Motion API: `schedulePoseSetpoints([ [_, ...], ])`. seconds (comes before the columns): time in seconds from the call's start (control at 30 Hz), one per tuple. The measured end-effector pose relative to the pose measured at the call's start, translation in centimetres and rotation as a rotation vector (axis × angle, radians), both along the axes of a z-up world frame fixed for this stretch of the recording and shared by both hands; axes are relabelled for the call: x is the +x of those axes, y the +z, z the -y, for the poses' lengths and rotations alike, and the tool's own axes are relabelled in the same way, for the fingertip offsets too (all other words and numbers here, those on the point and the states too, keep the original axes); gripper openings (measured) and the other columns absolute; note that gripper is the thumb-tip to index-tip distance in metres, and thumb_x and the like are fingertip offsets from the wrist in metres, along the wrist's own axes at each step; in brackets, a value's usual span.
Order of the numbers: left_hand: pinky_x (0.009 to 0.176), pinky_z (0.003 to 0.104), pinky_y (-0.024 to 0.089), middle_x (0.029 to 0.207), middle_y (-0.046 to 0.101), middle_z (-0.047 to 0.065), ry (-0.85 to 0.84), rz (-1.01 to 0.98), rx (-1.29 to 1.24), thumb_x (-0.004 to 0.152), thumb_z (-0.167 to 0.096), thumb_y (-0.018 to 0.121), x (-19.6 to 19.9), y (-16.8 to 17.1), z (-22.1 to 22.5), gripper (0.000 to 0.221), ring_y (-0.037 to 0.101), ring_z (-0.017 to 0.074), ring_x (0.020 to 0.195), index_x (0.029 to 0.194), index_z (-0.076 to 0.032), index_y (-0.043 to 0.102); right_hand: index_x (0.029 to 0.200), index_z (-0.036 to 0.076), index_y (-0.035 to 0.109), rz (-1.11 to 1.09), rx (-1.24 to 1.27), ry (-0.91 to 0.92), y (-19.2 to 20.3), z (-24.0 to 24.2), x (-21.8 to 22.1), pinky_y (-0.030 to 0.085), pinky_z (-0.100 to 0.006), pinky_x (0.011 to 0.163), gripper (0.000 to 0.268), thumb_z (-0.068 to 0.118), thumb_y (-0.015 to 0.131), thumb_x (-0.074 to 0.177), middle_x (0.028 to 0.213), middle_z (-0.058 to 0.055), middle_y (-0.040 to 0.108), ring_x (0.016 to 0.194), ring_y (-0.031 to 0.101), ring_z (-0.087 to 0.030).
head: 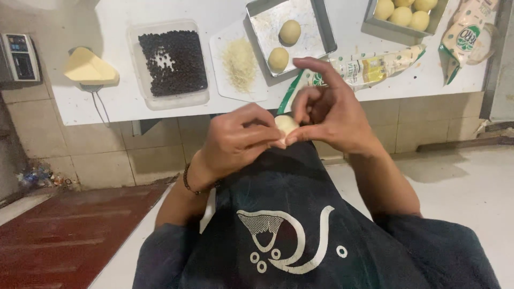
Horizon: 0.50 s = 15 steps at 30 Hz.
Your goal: Flatten, fill, and shape dough balls on a bakery production table
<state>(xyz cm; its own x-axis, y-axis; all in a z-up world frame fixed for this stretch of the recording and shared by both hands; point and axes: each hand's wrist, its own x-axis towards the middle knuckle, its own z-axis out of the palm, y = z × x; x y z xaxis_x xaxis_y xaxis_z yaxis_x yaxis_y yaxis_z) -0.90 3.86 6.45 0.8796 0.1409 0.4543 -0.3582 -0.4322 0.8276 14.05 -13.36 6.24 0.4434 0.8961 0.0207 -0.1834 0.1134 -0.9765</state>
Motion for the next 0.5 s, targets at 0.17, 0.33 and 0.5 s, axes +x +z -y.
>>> schedulePoseSetpoints([
  [0.17,0.070,0.037,0.064,0.102,0.063,0.010,0.028,-0.004,-0.176,0.091,-0.012,0.079,0.7,-1.3,0.3,0.005,0.075,0.0254,0.080,0.094,-0.008,0.079,0.141,-0.002,0.046,-0.119,0.264,-0.278,-5.8,-0.8,-2.4,0.054,-0.033,0.077,0.073,0.036,0.076,0.087,0.108,-0.022,0.065,0.103,0.061,-0.030],
  [0.33,0.079,0.043,0.061,0.099,0.071,0.012,0.059,-0.013,-0.180,0.087,-0.020,0.086,1.7,-2.9,1.3,0.020,0.076,0.0343,0.093,0.102,-0.009,0.079,0.119,-0.005,0.057,0.130,0.421,-0.508,-6.4,-4.7,-4.2,0.053,-0.042,0.099,0.053,0.043,0.038,0.110,0.130,-0.031,0.057,0.132,0.053,-0.044],
  [0.5,0.065,0.032,0.060,0.083,0.077,0.010,0.273,0.035,-0.387,0.081,-0.009,0.091,2.2,-4.2,2.1,0.019,0.078,0.0245,0.077,0.096,-0.005,0.080,0.117,0.004,0.062,0.438,0.459,-0.479,-8.9,-4.8,-3.0,0.056,-0.050,0.094,0.065,0.062,0.036,0.106,0.127,-0.034,0.063,0.122,0.062,-0.045],
])
